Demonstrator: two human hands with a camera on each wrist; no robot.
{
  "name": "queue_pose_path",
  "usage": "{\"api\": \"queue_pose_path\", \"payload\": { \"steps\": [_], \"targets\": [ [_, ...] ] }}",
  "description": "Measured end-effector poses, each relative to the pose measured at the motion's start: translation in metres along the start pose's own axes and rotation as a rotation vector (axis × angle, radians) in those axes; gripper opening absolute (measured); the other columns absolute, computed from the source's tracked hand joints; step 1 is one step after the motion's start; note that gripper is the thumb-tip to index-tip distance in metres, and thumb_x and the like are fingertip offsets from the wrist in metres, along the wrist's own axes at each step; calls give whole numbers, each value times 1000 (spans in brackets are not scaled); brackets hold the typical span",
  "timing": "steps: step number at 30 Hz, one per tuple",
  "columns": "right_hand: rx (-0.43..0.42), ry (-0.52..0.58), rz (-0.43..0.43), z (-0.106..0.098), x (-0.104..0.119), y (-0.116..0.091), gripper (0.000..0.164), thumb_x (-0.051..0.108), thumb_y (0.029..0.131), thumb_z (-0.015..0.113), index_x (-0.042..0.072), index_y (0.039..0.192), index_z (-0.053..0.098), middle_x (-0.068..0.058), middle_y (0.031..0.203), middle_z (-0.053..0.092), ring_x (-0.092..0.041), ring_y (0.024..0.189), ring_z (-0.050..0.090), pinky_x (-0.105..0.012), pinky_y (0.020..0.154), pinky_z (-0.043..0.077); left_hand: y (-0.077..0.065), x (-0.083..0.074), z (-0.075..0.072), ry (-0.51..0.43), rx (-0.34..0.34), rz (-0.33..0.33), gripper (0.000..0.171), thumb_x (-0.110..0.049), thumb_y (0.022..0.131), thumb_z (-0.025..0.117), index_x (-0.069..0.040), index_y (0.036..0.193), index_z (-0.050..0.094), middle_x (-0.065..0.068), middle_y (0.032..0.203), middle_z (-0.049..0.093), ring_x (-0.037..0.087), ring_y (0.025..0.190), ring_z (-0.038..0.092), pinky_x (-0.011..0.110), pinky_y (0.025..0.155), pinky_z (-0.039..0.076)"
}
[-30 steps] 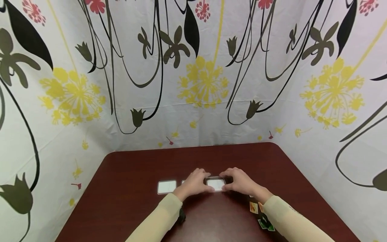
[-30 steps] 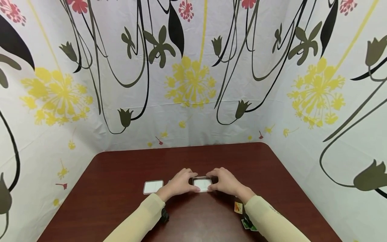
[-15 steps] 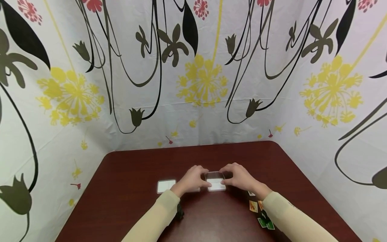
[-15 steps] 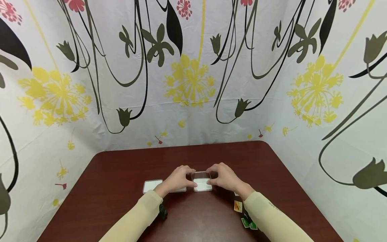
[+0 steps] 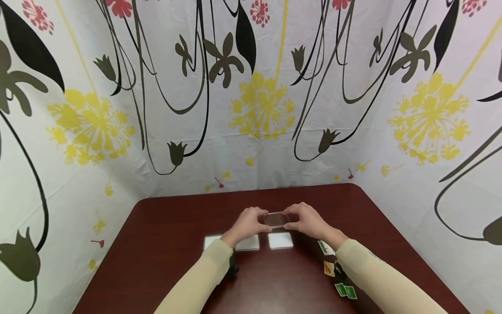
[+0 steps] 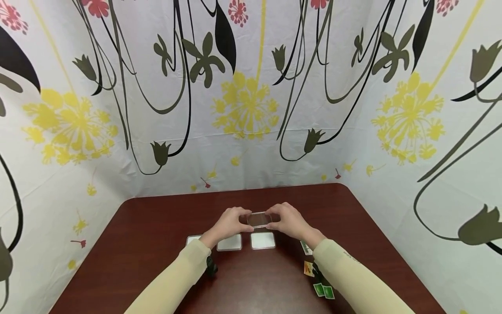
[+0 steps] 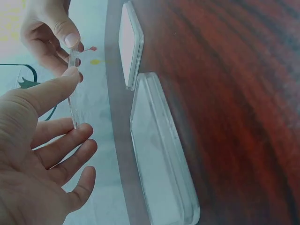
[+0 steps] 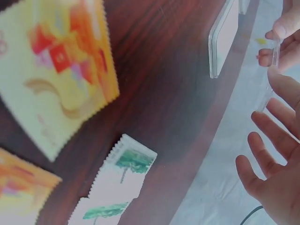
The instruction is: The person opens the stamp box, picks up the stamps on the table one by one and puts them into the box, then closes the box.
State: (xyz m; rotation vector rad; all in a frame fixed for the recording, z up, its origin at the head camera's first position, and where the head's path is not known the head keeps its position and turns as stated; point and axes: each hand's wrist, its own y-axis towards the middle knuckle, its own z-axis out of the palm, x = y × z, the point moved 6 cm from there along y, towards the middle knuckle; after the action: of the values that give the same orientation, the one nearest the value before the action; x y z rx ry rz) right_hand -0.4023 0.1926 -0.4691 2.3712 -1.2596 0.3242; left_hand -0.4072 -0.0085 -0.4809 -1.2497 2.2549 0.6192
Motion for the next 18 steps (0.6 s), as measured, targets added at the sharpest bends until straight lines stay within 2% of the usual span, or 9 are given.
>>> {"api": "queue_pose_path", "payload": {
  "steps": [8, 14, 18],
  "targets": [
    [-19, -26, -1, -10, -7, 13, 39, 33, 82, 85, 17, 116, 76, 4, 114, 71, -22, 102, 58, -46, 89, 47, 14, 1, -4, 3, -40, -32, 60, -36, 86, 82, -8, 137, 64, 6, 133, 65, 23, 123, 58, 40, 95, 50],
    [-19, -23, 1, -17, -11, 29, 38, 30, 84, 84, 15, 118, 76, 1, 115, 72, -26, 105, 60, -48, 91, 46, 28, 1, -11, 9, -62, -36, 61, -37, 87, 81, -9, 138, 64, 5, 135, 64, 21, 122, 60, 39, 94, 51],
    [-10, 14, 17, -17, -15, 38, 38, 28, 84, 84, 14, 119, 75, -1, 115, 72, -29, 106, 64, -46, 88, 48, 35, 4, -16, 5, -64, -41, 58, -34, 88, 80, -10, 137, 64, 6, 134, 64, 22, 115, 63, 38, 89, 52]
  ]
}}
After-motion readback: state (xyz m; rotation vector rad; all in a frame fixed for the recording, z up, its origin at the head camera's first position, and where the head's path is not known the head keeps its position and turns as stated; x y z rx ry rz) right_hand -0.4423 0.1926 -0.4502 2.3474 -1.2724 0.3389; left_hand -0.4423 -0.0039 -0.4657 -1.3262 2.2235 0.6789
